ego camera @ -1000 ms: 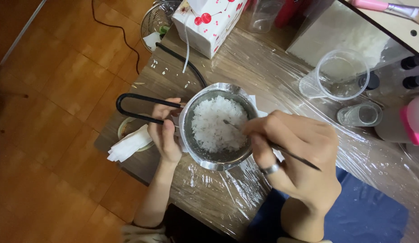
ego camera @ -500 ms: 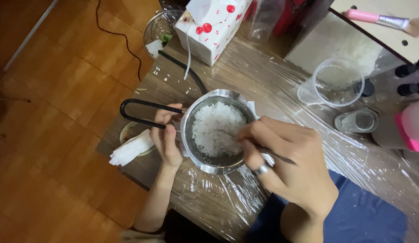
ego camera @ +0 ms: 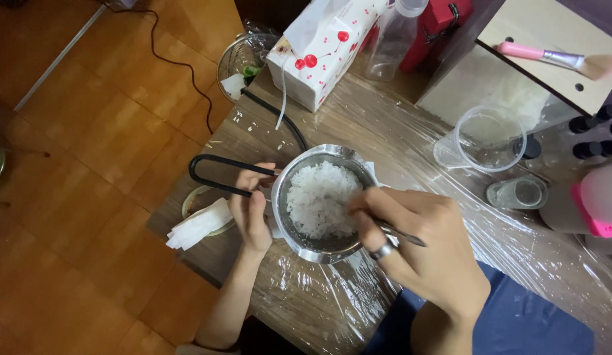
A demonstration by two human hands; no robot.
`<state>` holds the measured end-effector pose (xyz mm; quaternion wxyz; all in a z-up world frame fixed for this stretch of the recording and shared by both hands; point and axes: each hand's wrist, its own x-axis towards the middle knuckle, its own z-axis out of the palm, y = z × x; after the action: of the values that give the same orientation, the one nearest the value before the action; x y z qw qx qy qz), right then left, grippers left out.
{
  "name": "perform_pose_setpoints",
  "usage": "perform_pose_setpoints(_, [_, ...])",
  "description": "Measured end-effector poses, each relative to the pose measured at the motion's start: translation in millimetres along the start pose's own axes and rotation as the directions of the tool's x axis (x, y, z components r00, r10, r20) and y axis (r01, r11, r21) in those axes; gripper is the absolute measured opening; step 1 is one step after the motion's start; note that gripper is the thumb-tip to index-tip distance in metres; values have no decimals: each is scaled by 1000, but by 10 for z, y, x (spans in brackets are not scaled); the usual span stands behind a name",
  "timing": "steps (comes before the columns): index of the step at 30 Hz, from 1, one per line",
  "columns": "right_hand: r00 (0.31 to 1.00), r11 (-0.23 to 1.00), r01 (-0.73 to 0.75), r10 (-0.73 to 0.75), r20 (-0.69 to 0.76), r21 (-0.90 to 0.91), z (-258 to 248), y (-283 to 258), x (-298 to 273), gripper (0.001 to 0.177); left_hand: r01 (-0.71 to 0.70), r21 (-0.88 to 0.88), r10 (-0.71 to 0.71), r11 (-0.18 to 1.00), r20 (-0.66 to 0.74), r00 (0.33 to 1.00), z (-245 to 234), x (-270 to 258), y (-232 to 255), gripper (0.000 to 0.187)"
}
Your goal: The person is stirring white wax flakes in a small metal pot and preparing napkins on a workbench.
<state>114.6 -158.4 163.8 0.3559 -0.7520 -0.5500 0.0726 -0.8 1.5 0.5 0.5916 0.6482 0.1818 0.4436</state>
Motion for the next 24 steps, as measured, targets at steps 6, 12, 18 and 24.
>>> perform_pose_setpoints(6, [998,997,57,-56,-14,60,12,-32,8,48,8,15,-9,1000,12,1000,-7,3,28,51])
perform_pose_setpoints(12, [997,997,62,-60,-38,38,7,-27,16,30,21,15,-21,1000,11,1000,-13,3,30,52])
perform_pose_setpoints(18, [997,1000,11,-9,74,-24,54,5,12,31,44,-26,-44,999,-9,999,7,-15,5,52])
perform_pose_setpoints(24, [986,991,59,-39,-162,118,-45,-4,-37,25,55,-28,-55,998,-1,999,8,-8,56,53])
